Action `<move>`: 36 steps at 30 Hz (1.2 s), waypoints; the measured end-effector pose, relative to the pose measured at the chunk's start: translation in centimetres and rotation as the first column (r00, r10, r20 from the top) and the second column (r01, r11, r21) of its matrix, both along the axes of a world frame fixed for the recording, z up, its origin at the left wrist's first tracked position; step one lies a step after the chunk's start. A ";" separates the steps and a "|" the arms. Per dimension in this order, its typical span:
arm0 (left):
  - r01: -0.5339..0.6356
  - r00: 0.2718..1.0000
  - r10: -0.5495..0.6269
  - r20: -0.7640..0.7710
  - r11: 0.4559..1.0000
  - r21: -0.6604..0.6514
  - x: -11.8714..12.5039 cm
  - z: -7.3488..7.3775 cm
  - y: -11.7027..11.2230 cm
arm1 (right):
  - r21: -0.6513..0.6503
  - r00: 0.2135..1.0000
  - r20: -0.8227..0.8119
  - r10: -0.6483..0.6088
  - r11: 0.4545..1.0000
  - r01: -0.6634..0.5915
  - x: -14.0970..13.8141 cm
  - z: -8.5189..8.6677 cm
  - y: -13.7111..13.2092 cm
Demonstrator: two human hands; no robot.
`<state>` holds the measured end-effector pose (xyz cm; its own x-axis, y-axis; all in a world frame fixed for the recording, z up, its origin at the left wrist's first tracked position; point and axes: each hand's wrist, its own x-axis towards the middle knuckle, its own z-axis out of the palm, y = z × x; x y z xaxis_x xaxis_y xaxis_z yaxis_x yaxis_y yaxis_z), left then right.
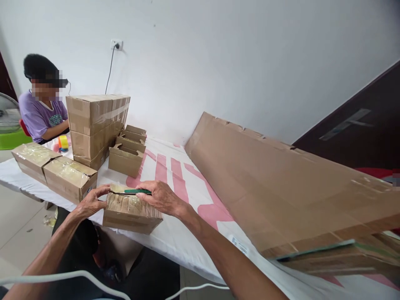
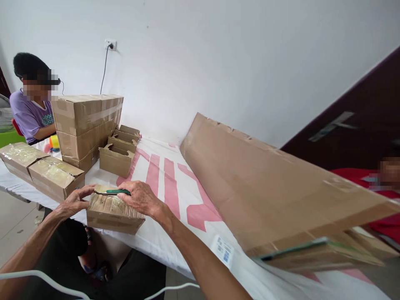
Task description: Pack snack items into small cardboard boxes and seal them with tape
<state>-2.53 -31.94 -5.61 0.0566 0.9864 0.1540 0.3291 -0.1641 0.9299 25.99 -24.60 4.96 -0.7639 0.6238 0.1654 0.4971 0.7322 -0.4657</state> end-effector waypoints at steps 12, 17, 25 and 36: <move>0.008 0.999 -0.007 -0.035 1.000 0.022 0.2 -0.3 0.0 | 0.230 0.938 0.341 -0.060 0.973 -0.021 -2.1 1.3 0.2; -0.026 0.993 0.027 -0.113 1.000 0.011 -0.2 -0.6 0.2 | 0.268 0.909 0.400 -0.118 0.963 0.007 -0.1 1.6 0.4; -0.016 0.982 0.024 -0.185 0.999 0.048 0.0 0.9 -0.1 | 0.278 0.922 0.318 -0.223 0.951 0.134 7.0 1.1 1.8; 0.009 0.993 -0.006 -0.121 1.000 0.019 -0.9 -0.7 0.7 | -0.117 0.956 -0.125 -0.266 0.961 0.252 12.6 -1.0 1.3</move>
